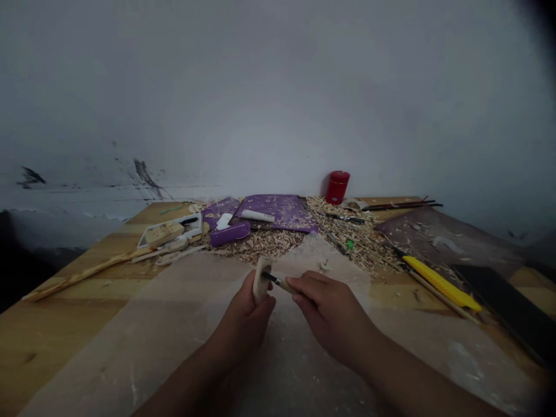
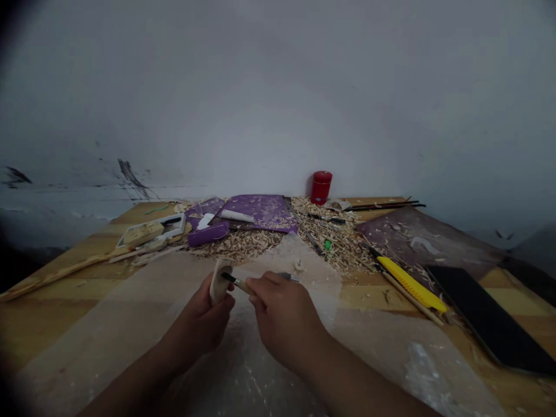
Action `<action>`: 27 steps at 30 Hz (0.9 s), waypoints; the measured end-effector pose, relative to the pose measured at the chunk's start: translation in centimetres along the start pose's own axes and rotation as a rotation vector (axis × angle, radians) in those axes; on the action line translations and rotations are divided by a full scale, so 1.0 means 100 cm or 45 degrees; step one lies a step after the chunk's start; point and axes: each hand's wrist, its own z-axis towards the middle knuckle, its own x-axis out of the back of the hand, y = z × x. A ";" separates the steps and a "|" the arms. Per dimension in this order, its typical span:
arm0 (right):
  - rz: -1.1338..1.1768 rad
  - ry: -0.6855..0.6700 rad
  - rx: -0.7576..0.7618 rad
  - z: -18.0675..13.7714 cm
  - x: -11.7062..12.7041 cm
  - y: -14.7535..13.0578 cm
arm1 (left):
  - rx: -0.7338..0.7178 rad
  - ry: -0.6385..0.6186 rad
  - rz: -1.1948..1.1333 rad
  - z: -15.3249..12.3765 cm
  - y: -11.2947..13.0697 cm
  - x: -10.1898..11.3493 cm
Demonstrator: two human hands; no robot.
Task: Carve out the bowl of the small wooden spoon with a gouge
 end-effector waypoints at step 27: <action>-0.560 -0.098 -0.006 -0.004 0.013 -0.003 | 0.056 -0.142 -0.014 0.008 -0.001 0.003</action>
